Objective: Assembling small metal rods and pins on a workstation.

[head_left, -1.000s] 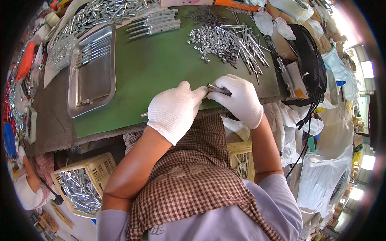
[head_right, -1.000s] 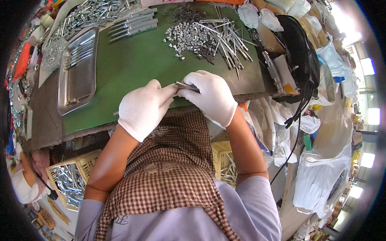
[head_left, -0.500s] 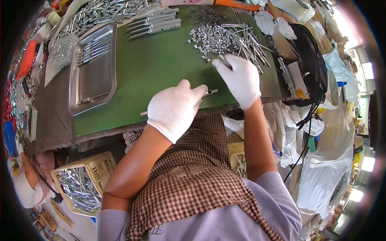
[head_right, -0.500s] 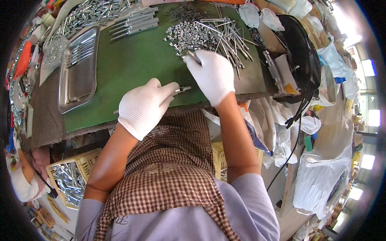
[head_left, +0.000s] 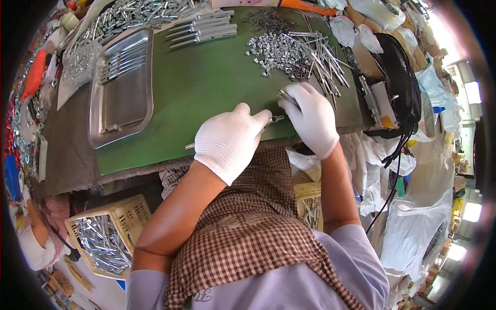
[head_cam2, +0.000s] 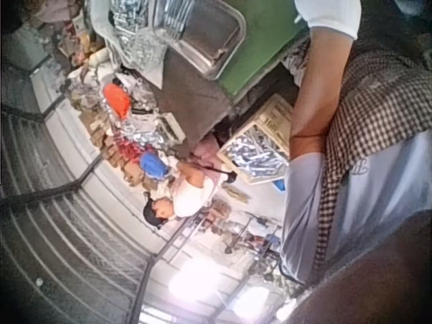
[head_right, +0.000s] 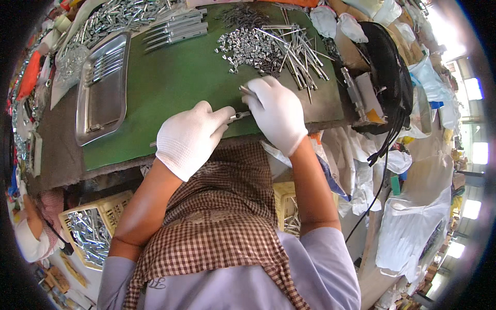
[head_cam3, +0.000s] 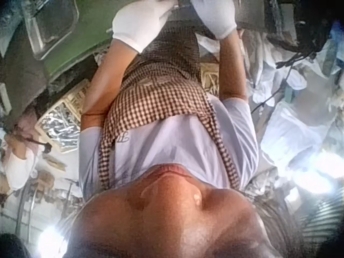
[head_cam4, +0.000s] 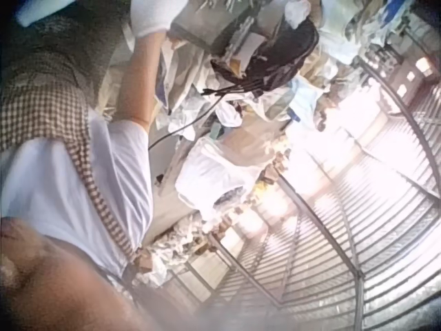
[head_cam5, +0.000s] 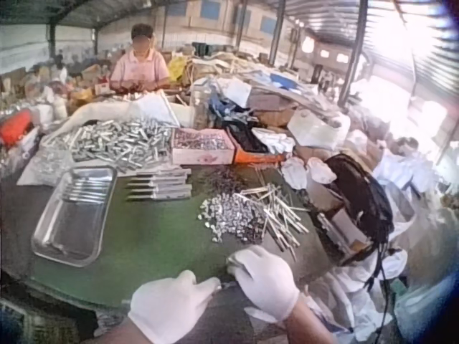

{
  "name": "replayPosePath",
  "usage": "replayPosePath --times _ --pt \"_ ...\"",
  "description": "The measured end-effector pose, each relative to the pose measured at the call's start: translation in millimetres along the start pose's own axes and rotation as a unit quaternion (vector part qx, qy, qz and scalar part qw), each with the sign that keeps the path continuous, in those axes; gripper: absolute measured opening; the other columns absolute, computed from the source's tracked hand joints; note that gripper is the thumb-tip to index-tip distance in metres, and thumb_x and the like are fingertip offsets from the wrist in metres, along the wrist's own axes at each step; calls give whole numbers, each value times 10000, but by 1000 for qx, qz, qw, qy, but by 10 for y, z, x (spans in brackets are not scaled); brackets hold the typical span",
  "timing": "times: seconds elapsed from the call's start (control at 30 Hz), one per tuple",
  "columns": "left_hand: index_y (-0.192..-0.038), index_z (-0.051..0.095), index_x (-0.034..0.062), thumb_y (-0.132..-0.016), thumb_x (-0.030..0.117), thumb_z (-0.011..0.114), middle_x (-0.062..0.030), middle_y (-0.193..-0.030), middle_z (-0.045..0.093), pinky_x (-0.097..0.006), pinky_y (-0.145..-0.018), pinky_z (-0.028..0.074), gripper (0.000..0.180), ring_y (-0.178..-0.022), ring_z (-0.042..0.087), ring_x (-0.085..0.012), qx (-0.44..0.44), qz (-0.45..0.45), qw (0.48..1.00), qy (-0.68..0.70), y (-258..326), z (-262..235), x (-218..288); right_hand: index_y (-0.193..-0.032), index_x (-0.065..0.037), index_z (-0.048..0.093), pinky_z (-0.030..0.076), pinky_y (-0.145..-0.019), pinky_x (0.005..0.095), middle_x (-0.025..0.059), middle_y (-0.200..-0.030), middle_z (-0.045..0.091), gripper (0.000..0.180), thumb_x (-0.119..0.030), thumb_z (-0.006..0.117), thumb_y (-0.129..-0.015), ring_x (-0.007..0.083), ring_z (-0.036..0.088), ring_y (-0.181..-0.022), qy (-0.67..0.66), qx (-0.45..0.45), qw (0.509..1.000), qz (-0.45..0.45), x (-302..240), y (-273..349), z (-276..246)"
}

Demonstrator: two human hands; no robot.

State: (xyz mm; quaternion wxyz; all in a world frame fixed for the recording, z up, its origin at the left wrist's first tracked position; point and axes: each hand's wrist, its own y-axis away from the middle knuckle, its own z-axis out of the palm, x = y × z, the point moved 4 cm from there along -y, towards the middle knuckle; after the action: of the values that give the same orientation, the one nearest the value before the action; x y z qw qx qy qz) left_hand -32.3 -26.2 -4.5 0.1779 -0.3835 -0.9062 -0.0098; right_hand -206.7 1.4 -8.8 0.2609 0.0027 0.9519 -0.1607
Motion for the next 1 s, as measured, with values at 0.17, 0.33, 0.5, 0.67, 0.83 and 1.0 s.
replayPosePath --times 0.17,0.33,0.5,0.67,0.83,1.0 --pt "-1109 679 213 -897 240 657 -75 -809 584 -406 -555 524 215 -632 645 -286 -6 3 1000 -4 -1 -35 15 -902 -79 664 515 -678 428 121 -893 644 87 -136 698 -846 352 646 -804 -69 -33 997 -23 -136 192 -12" --pt "-1126 687 203 -891 242 667 -74 -823 597 -403 -558 525 238 -634 645 -284 2 6 1000 7 2 -44 15 -887 -67 647 499 -655 437 119 -849 623 103 -133 704 -831 360 628 -763 -44 -26 999 -16 -182 213 -5" --pt "-1143 681 210 -895 244 667 -82 -824 596 -409 -560 527 251 -636 646 -291 11 12 1000 12 17 -16 11 -871 -51 610 489 -668 435 138 -842 615 143 -139 711 -823 375 615 -777 -56 -79 994 40 -154 149 -18" --pt "-1185 633 209 -929 232 610 -114 -810 579 -436 -548 532 258 -635 648 -322 -47 28 998 -28 -1 -16 21 -935 -42 615 485 -695 425 154 -862 605 211 -151 736 -800 369 602 -788 -59 -126 988 63 -65 109 -3" --pt "-1196 616 215 -937 240 595 -127 -789 570 -440 -545 539 261 -623 650 -334 -48 47 997 -40 -21 2 25 -1124 -17 619 455 -634 312 42 -847 536 357 -180 751 -835 147 537 -717 -430 -85 896 72 -117 24 -71" --pt "-1208 619 227 -945 251 594 -120 -762 564 -447 -526 536 266 -592 645 -333 -50 40 997 -43 -10 4 33 -704 -70 483 250 -451 286 -35 -542 269 478 -369 338 -1047 111 251 -466 -792 104 592 108 -109 -106 278"
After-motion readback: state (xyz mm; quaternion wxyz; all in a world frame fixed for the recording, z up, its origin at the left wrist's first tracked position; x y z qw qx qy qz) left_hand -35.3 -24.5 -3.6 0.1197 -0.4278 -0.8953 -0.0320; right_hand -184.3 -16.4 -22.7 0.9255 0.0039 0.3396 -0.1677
